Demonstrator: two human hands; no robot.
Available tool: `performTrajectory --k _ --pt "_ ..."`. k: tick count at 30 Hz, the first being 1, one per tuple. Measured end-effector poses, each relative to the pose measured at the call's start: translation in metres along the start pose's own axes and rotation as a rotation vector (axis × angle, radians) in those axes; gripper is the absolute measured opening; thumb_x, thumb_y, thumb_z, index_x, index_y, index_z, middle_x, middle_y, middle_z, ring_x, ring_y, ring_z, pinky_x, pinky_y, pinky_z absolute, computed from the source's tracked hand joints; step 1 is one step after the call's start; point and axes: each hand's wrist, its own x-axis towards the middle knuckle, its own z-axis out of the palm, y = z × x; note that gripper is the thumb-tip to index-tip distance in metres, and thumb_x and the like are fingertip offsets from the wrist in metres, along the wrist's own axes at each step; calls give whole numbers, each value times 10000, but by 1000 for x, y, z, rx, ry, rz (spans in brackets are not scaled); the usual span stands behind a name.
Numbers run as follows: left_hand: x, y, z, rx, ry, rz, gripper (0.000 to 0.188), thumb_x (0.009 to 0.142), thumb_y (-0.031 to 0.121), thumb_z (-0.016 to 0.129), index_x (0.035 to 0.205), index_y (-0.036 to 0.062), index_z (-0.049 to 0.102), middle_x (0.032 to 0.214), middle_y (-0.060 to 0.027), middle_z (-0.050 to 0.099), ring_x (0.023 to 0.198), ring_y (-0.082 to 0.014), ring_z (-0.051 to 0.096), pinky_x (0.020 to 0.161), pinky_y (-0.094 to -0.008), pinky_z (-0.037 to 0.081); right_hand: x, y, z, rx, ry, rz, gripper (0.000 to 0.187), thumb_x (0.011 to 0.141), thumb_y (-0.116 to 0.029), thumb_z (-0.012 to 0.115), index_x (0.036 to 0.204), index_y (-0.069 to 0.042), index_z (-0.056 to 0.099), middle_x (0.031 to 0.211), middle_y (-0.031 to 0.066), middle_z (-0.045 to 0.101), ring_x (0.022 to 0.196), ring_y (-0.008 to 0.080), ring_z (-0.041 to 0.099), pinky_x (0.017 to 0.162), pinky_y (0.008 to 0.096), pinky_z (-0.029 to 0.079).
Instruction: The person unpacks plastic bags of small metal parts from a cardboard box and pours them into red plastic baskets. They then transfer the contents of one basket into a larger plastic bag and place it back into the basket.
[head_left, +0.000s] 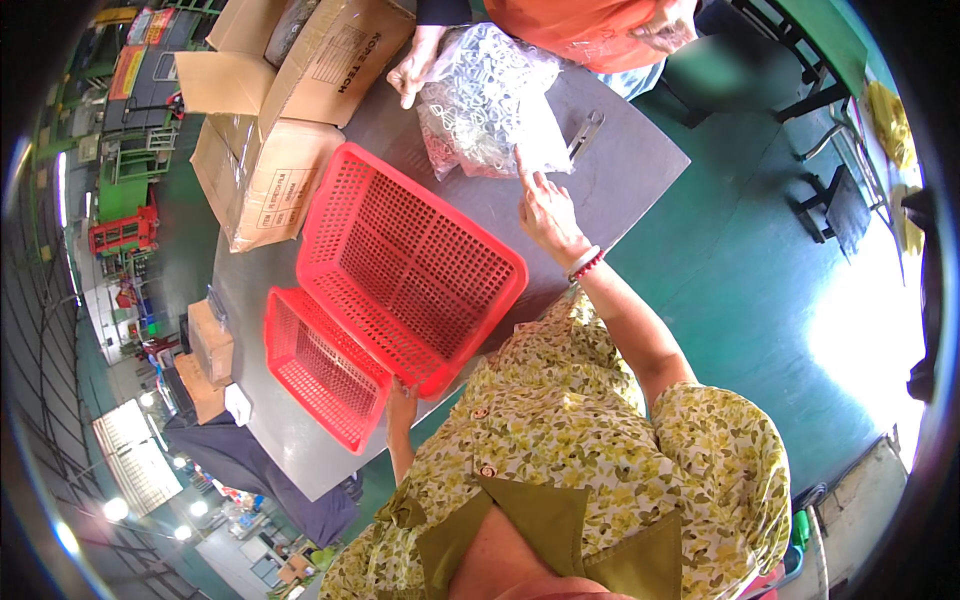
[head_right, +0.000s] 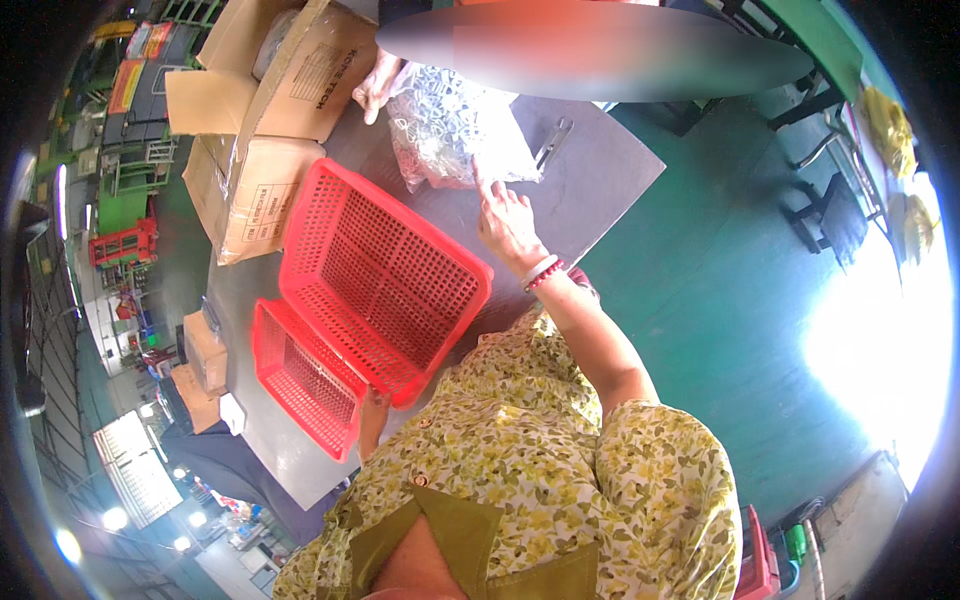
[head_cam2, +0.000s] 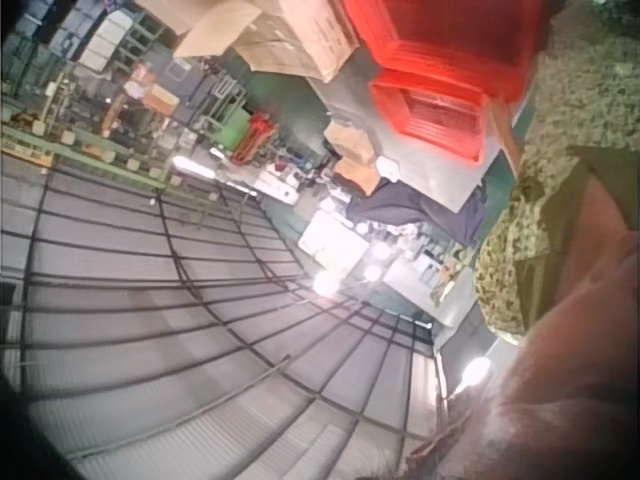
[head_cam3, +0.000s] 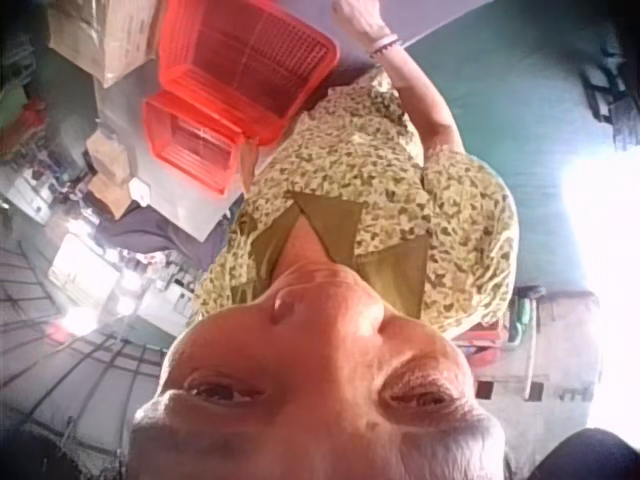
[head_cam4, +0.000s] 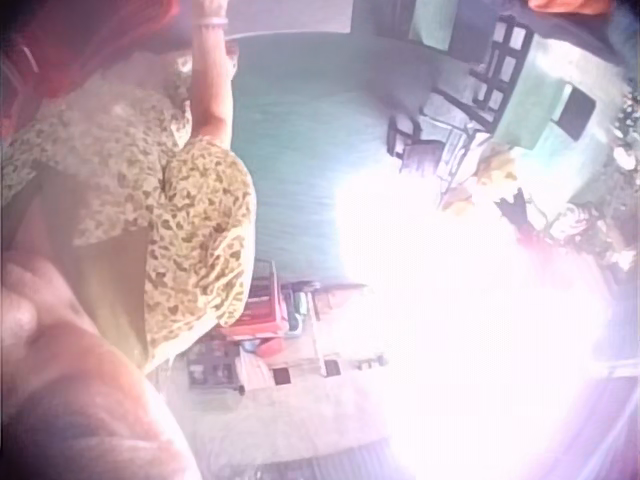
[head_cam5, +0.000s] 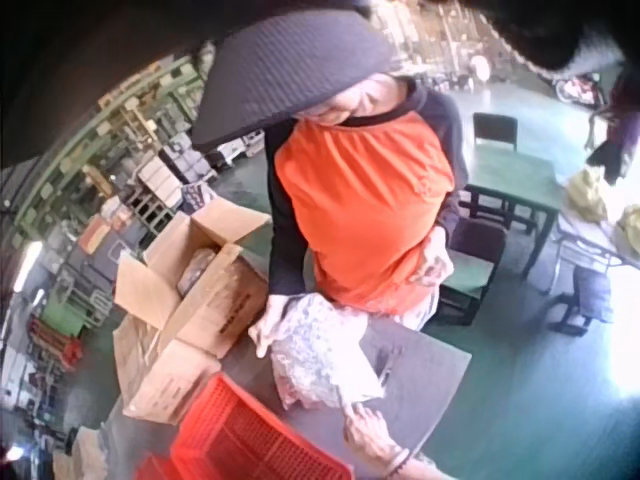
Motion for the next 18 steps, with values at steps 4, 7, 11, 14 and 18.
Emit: performTrajectory --k 4,7,11,14,18 --pt "8 -6 -9 71 -41 29 530 872 232 620 1319 -3 458 1048 -172 669 949 -342 644 813 -421 494 4 -1 10 -31 121 -57 841 783 -49 566 1512 -122 152 1018 176 581 864 325 618 727 453 480" --pt "8 -5 -6 98 -66 8 594 863 251 636 1351 -1 409 1109 -225 613 1014 -373 608 859 -442 476 3 -10 7 -49 47 -57 839 784 -53 571 1512 -125 161 1004 169 579 873 325 612 740 448 475" --pt "3 18 -14 97 -123 -90 786 862 280 654 1456 1 222 1356 -321 422 1220 -444 466 1001 -485 403 -13 -19 6 -31 -21 -53 839 788 -65 580 1510 -95 154 975 171 569 883 323 605 746 442 470" --pt "-9 29 -2 124 -46 -124 865 868 271 651 1482 -8 110 1425 -338 314 1306 -467 358 1068 -480 345 -30 -21 4 17 -103 -43 843 789 -69 577 1501 -31 127 974 186 559 877 337 600 779 448 483" --pt "-6 20 4 4 -5 -151 874 896 261 616 1485 -22 36 1447 -369 241 1336 -495 295 1099 -478 309 -38 -27 -1 5 -195 -12 838 784 -63 580 1492 -3 135 1026 209 547 927 352 582 812 454 490"
